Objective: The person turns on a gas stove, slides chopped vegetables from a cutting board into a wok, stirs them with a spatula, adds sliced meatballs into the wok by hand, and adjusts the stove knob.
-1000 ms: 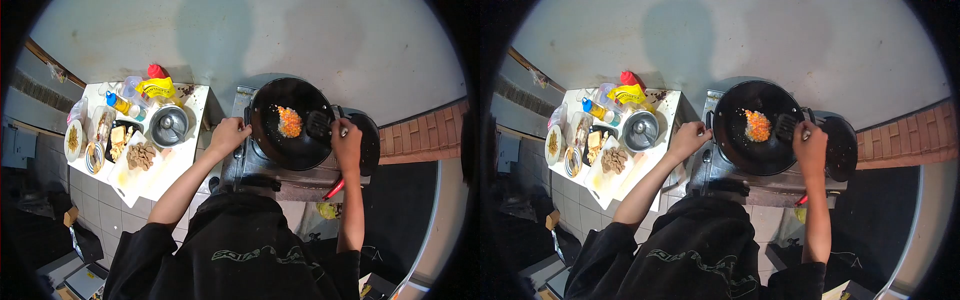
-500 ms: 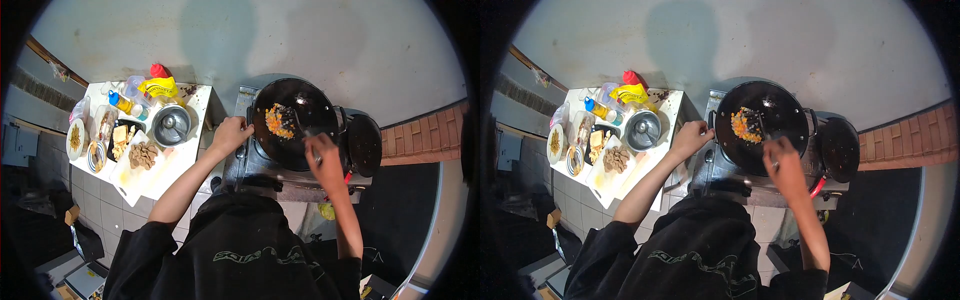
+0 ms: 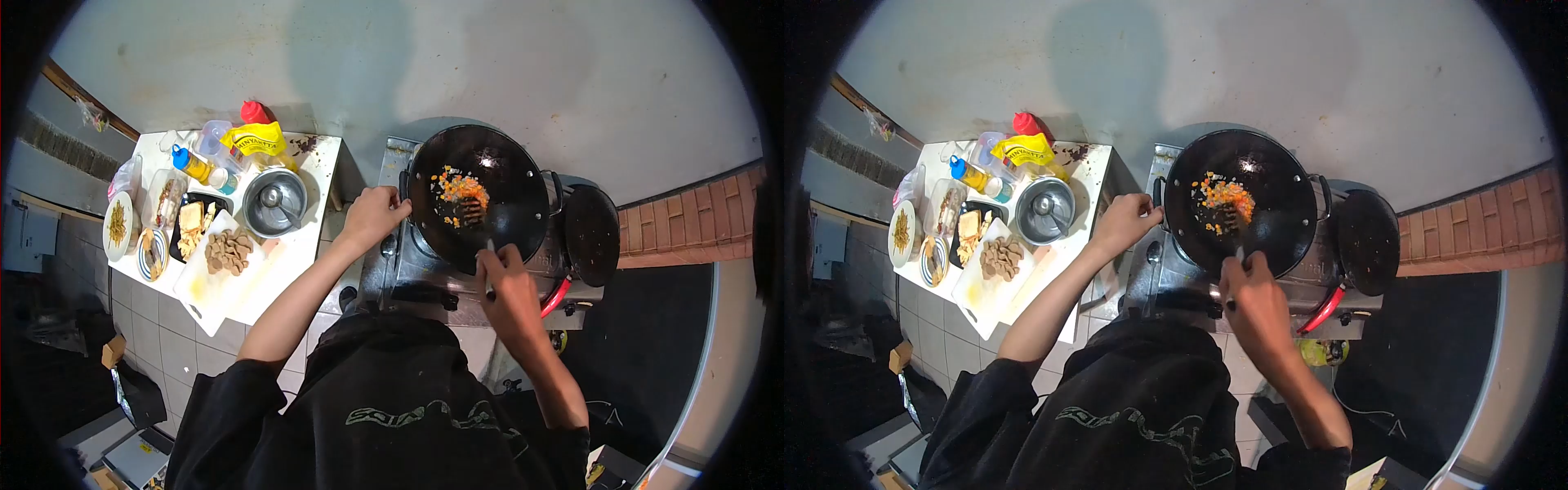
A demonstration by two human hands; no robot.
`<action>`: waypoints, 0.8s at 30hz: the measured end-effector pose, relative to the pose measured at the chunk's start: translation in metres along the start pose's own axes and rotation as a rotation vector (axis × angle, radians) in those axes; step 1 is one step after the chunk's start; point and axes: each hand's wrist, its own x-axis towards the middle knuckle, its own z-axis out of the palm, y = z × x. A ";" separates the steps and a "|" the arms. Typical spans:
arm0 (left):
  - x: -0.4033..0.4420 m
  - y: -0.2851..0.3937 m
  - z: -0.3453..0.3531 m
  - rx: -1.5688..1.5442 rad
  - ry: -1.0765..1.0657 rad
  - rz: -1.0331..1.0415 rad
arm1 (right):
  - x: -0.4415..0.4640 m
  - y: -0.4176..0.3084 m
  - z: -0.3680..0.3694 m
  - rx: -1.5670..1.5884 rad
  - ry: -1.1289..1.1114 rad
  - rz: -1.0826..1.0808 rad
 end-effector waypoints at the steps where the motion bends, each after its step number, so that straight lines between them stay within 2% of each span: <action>1: 0.000 0.000 -0.001 -0.003 0.003 -0.010 | 0.000 -0.002 0.004 0.001 -0.001 0.000; 5: 0.000 -0.003 0.001 0.030 0.022 0.010 | 0.014 0.022 0.030 0.096 -0.045 -0.032; 7: -0.001 -0.001 0.001 0.039 0.026 0.003 | 0.036 0.049 0.036 -0.007 0.109 -0.047; 9: 0.000 -0.001 0.000 0.041 0.022 0.010 | 0.059 0.067 0.017 0.093 0.223 -0.110; 13: 0.002 -0.002 0.003 0.056 0.078 0.032 | 0.090 0.093 -0.027 0.190 0.259 -0.280; 19: 0.001 0.005 0.006 0.175 0.188 0.014 | 0.132 0.133 -0.038 0.192 0.004 -0.472; 23: -0.001 0.020 0.009 0.289 0.257 -0.027 | 0.126 0.139 -0.040 0.197 -0.127 -0.536; 24: 0.000 0.021 0.012 0.325 0.296 -0.027 | 0.122 0.136 -0.043 0.230 -0.227 -0.544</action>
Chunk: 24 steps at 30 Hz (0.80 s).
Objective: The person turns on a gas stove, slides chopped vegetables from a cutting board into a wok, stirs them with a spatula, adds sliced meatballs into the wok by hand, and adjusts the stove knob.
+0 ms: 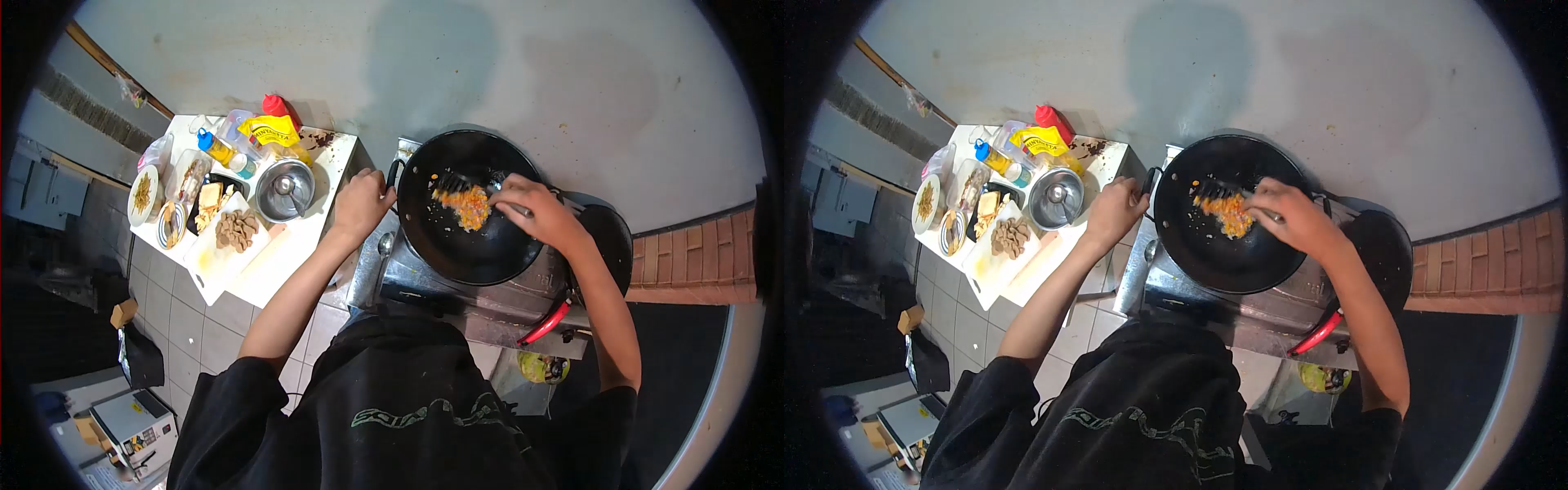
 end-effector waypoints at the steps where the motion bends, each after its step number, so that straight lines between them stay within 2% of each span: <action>1: 0.001 0.002 0.002 0.037 0.042 0.000 | 0.000 -0.003 -0.002 0.056 -0.085 -0.005; 3: 0.001 0.007 -0.002 0.042 0.015 -0.037 | 0.003 -0.004 -0.009 0.055 -0.080 -0.053; 6: -0.001 0.016 -0.005 0.077 0.073 -0.060 | 0.017 0.008 -0.022 0.014 0.048 -0.202; 11: -0.002 0.015 -0.004 0.065 0.011 -0.108 | 0.027 0.040 -0.016 0.046 -0.031 -0.234; 13: -0.007 0.019 -0.003 0.162 0.179 -0.037 | 0.018 0.046 -0.010 0.133 -0.116 -0.280; 15: -0.007 0.021 -0.002 0.153 0.137 -0.048 | 0.006 0.037 -0.014 0.157 -0.124 -0.250; 16: -0.008 0.023 0.000 0.193 0.184 -0.047 | 0.004 0.036 -0.020 0.156 -0.127 -0.252; 19: -0.012 0.026 0.000 0.234 0.279 -0.001 | 0.001 0.037 -0.034 0.070 0.101 -0.148; 21: -0.016 0.030 -0.005 0.157 0.384 0.031 | 0.004 0.039 -0.035 0.012 0.239 -0.070; 22: -0.018 0.032 -0.007 0.166 0.470 0.115 | 0.005 0.046 -0.029 0.016 0.239 -0.074; 23: -0.022 0.032 -0.010 0.171 0.471 0.113 | 0.007 0.052 -0.021 -0.030 0.273 -0.007; 24: -0.026 0.033 -0.013 -0.055 0.473 0.063 | 0.009 0.057 -0.015 -0.076 0.306 0.059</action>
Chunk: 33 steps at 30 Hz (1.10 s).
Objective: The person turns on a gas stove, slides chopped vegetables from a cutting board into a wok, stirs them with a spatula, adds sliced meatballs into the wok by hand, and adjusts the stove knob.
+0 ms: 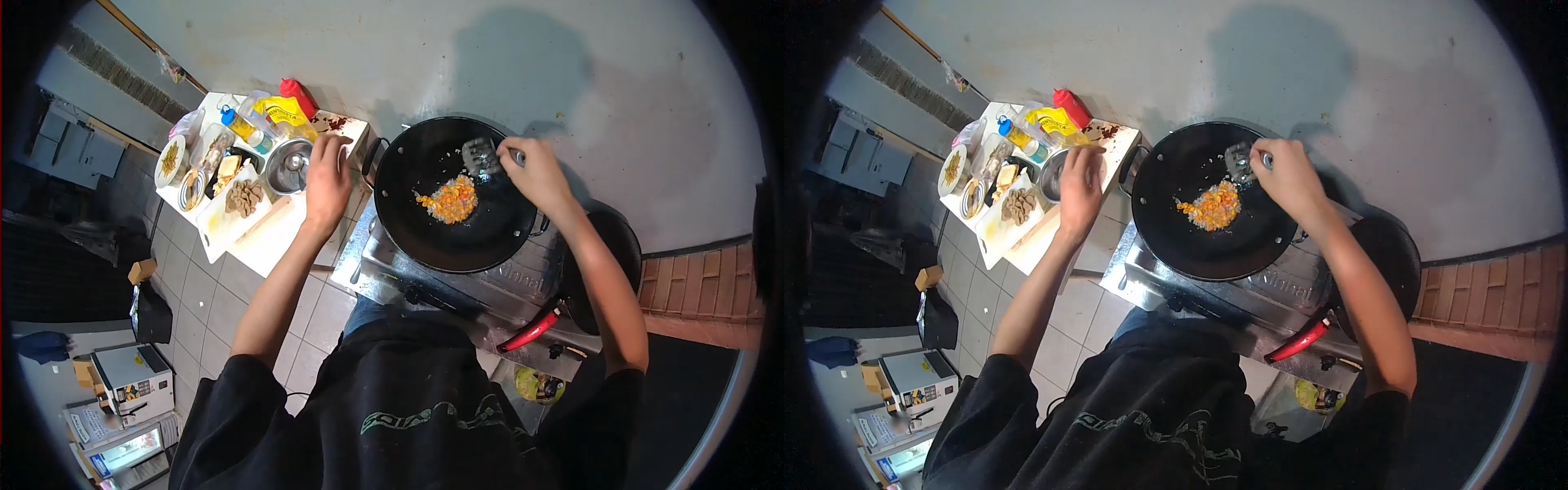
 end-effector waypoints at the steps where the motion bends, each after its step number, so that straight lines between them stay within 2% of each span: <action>1: -0.004 0.001 -0.004 -0.206 0.008 -0.101 | -0.002 0.004 0.006 0.005 -0.002 -0.004; 2: -0.006 0.019 -0.012 -0.229 0.046 -0.270 | -0.005 -0.002 0.011 0.208 -0.113 0.169; 3: -0.008 0.019 -0.013 -0.223 0.045 -0.272 | -0.008 -0.004 0.015 0.412 -0.224 0.343; 5: -0.010 0.016 -0.014 -0.066 0.219 -0.179 | -0.010 -0.011 0.014 0.416 -0.240 0.299; 7: -0.014 0.004 -0.020 -0.071 0.156 -0.233 | -0.011 -0.040 -0.009 0.350 -0.162 0.386; 9: -0.013 -0.003 -0.021 -0.014 0.019 -0.407 | -0.007 -0.040 -0.020 0.254 -0.121 0.330; 10: -0.012 -0.009 -0.016 0.031 0.021 -0.423 | -0.006 -0.039 -0.025 0.122 -0.110 0.308; 11: -0.009 -0.014 -0.011 0.023 0.017 -0.417 | -0.005 -0.038 -0.029 -0.008 -0.100 0.287; 13: -0.002 -0.024 -0.003 0.114 -0.042 -0.166 | -0.005 -0.028 -0.025 -0.044 -0.090 0.266; 15: -0.001 -0.030 0.006 0.238 -0.130 -0.083 | -0.002 -0.013 -0.008 0.122 -0.186 0.521; 16: 0.004 -0.033 0.011 0.168 -0.134 -0.069 | -0.006 0.002 0.005 0.315 -0.173 0.511; 17: 0.012 -0.034 0.015 0.097 -0.144 -0.052 | -0.008 0.000 0.014 0.318 -0.167 0.512; 19: 0.019 -0.034 0.022 -0.003 -0.139 -0.042 | -0.020 -0.003 0.026 0.601 -0.160 0.403; 21: 0.027 -0.017 0.014 -0.160 -0.420 -0.358 | -0.028 -0.050 0.008 0.418 -0.138 0.328; 22: 0.023 -0.029 0.023 -0.138 -0.386 -0.185 | -0.033 -0.067 0.003 0.334 -0.119 0.217; 25: 0.026 -0.030 0.023 -0.071 -0.464 -0.195 | -0.058 -0.099 0.004 0.035 -0.099 -0.013; 27: 0.030 -0.033 0.024 -0.062 -0.470 -0.180 | -0.078 -0.117 0.017 -0.063 -0.206 0.032; 29: 0.032 -0.038 0.026 -0.038 -0.526 -0.159 | -0.089 -0.117 0.033 -0.126 -0.282 -0.016; 33: 0.037 -0.037 0.026 -0.020 -0.549 -0.149 | -0.085 -0.108 0.039 -0.298 -0.188 0.014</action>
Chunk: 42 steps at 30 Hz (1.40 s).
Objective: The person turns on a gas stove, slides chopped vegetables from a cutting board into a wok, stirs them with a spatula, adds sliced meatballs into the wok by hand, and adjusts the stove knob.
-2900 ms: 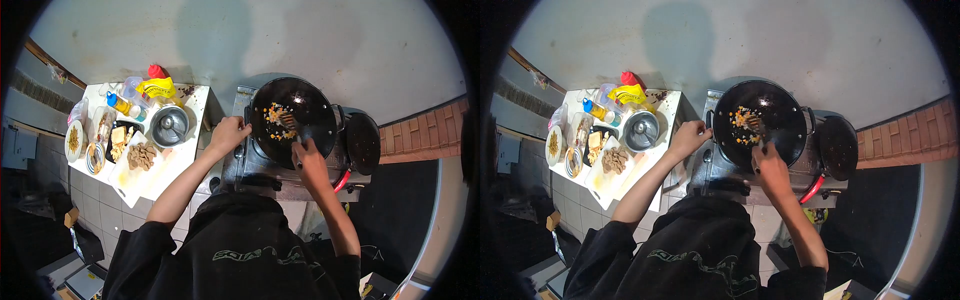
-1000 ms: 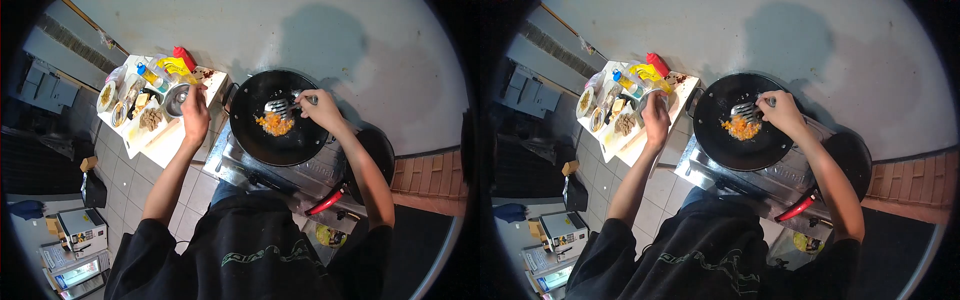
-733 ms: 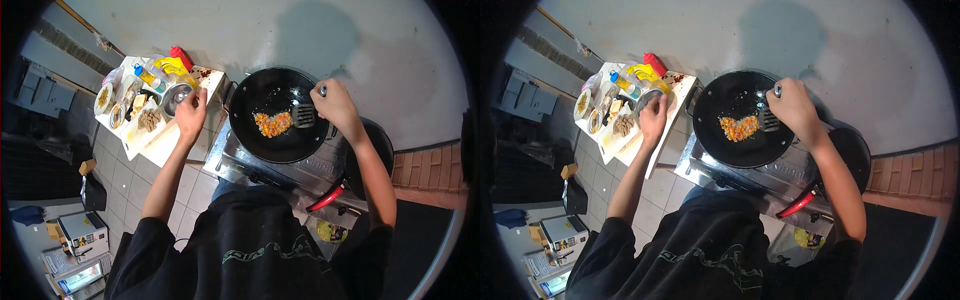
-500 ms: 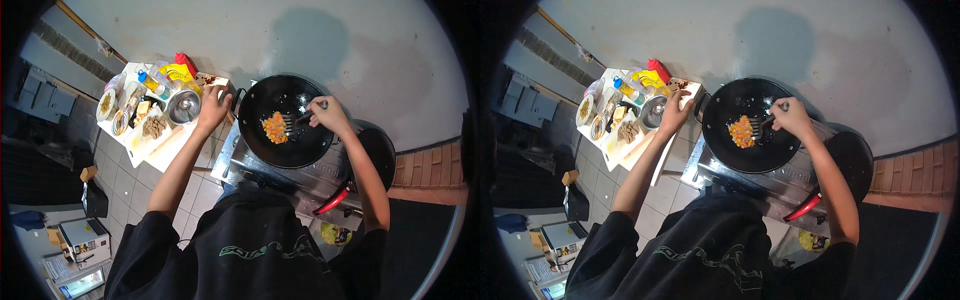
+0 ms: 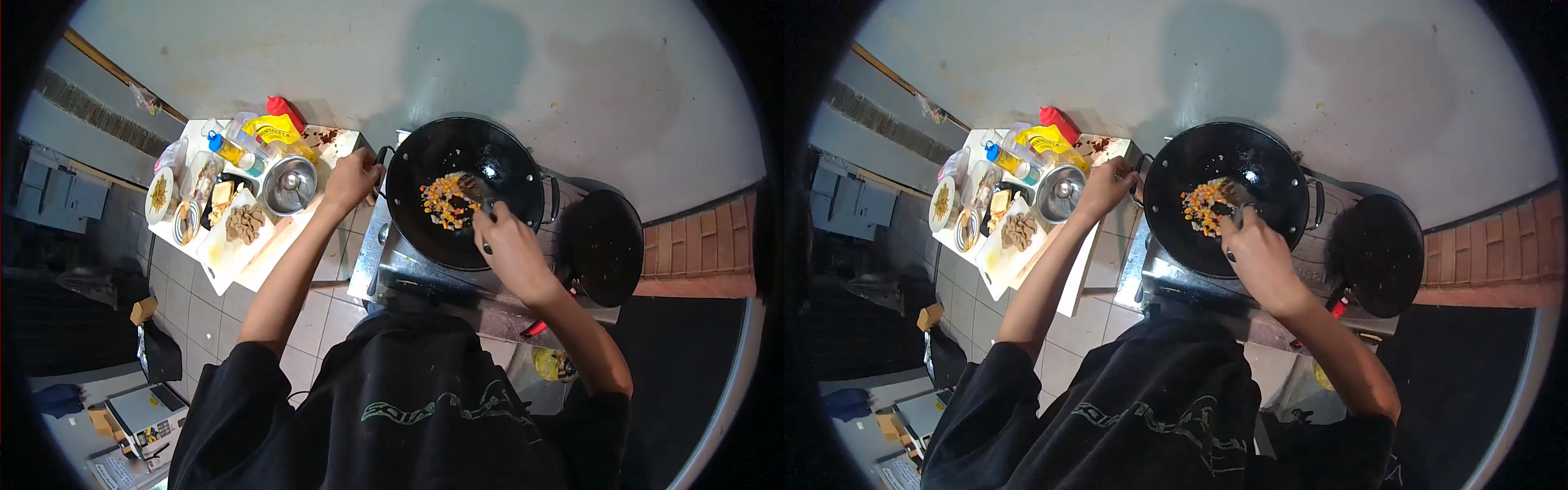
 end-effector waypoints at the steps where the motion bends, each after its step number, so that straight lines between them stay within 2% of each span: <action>1: 0.000 0.002 0.000 0.011 -0.004 -0.019 | -0.003 -0.003 -0.008 -0.020 0.010 0.033; 4: 0.001 -0.003 0.003 0.000 0.001 -0.029 | -0.015 -0.021 -0.028 -0.027 -0.013 0.050; 6: 0.001 -0.004 0.005 -0.020 0.011 -0.020 | -0.021 -0.041 -0.032 -0.002 -0.177 0.082; 8: 0.000 -0.003 0.007 -0.093 0.091 -0.056 | -0.022 -0.041 -0.015 0.060 -0.165 0.068; 10: -0.001 0.000 0.002 -0.095 0.046 -0.068 | -0.013 -0.033 0.000 0.035 -0.188 0.055; 12: -0.002 0.001 0.000 -0.097 0.000 -0.077 | 0.007 -0.008 0.008 0.090 -0.086 0.129; 13: -0.003 0.000 0.000 -0.101 0.007 -0.065 | 0.016 0.008 0.011 0.109 0.067 0.129; 15: -0.002 -0.003 0.001 -0.108 0.019 -0.055 | 0.037 0.035 -0.007 0.207 0.215 0.046; 16: -0.002 -0.006 0.004 -0.108 0.036 -0.029 | 0.047 0.042 -0.020 0.281 0.179 0.052; 18: -0.002 -0.007 0.006 -0.111 0.054 -0.007 | 0.063 0.066 -0.031 0.292 0.185 -0.090; 24: -0.002 -0.007 0.005 -0.150 0.025 0.012 | 0.094 0.084 -0.033 0.258 0.084 -0.103; 28: -0.003 -0.009 0.007 -0.171 0.018 -0.023 | 0.082 0.071 -0.023 0.403 -0.022 -0.167; 30: -0.004 -0.006 0.004 -0.174 0.000 -0.034 | 0.073 0.055 -0.031 0.519 -0.080 -0.071; 32: -0.004 -0.007 0.003 -0.175 -0.019 -0.044 | 0.068 0.049 -0.043 0.443 -0.086 -0.035; 34: -0.003 -0.012 0.005 -0.212 -0.021 -0.018 | 0.062 0.044 -0.053 0.516 -0.026 0.184; 36: -0.004 -0.009 0.002 -0.193 -0.022 -0.002 | 0.057 0.048 -0.055 0.522 0.054 0.201; 38: -0.006 -0.009 0.000 -0.173 -0.025 0.009 | 0.054 0.046 -0.060 0.388 0.082 0.412; 42: -0.005 -0.013 0.000 -0.210 -0.029 0.027 | 0.051 0.049 -0.050 0.216 0.163 0.556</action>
